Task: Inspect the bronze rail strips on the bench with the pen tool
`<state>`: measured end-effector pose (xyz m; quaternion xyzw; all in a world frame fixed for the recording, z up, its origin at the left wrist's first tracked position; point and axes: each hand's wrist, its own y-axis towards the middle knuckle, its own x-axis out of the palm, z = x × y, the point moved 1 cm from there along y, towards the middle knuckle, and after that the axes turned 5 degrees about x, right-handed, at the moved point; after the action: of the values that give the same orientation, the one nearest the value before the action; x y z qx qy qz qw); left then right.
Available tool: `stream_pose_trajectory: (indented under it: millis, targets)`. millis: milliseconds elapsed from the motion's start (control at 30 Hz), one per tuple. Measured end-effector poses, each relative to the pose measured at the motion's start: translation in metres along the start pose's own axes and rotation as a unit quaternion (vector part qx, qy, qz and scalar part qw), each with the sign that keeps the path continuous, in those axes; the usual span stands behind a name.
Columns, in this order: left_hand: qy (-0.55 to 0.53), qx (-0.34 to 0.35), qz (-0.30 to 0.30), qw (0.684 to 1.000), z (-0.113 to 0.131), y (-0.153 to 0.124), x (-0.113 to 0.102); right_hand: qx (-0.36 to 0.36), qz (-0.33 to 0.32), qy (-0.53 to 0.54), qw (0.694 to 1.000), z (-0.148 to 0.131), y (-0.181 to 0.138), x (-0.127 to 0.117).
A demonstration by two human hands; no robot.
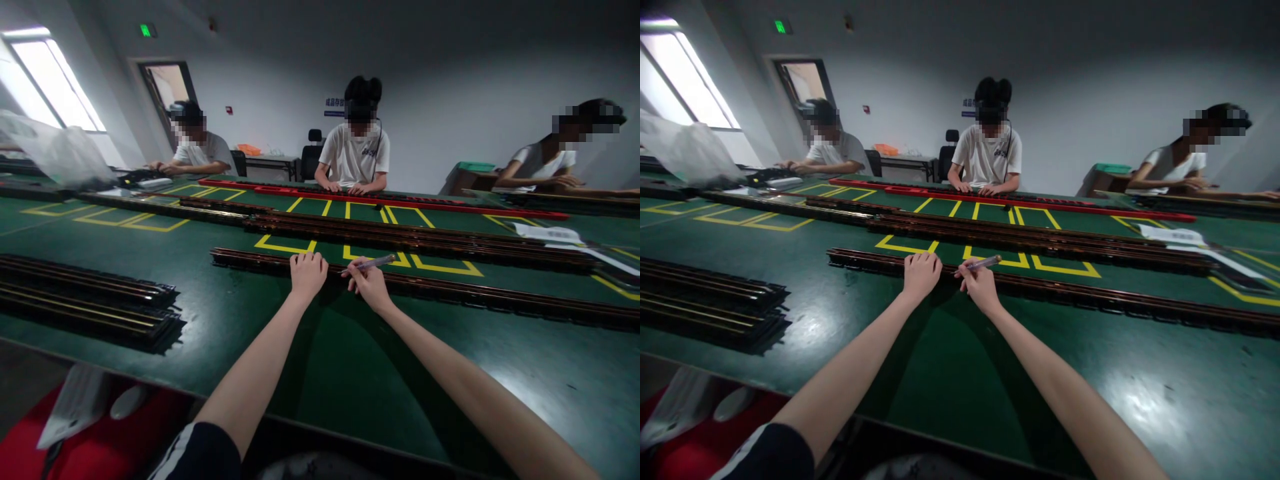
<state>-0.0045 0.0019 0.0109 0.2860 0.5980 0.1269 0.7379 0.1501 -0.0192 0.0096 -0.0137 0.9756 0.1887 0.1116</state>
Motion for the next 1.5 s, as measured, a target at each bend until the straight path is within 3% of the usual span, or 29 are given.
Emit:
stream_pose_trajectory:
  millis: [533,1500]
  targets:
    - [-0.008,0.047,-0.060,0.997,-0.0036,-0.0005,-0.0053,-0.008,0.005,-0.029,1.000,-0.0026,-0.0036,-0.0028]
    - [-0.006,0.049,-0.077,0.996,-0.0040,-0.0005,-0.0074,-0.018,0.064,-0.031,0.997,-0.0051,-0.0069,-0.0038]
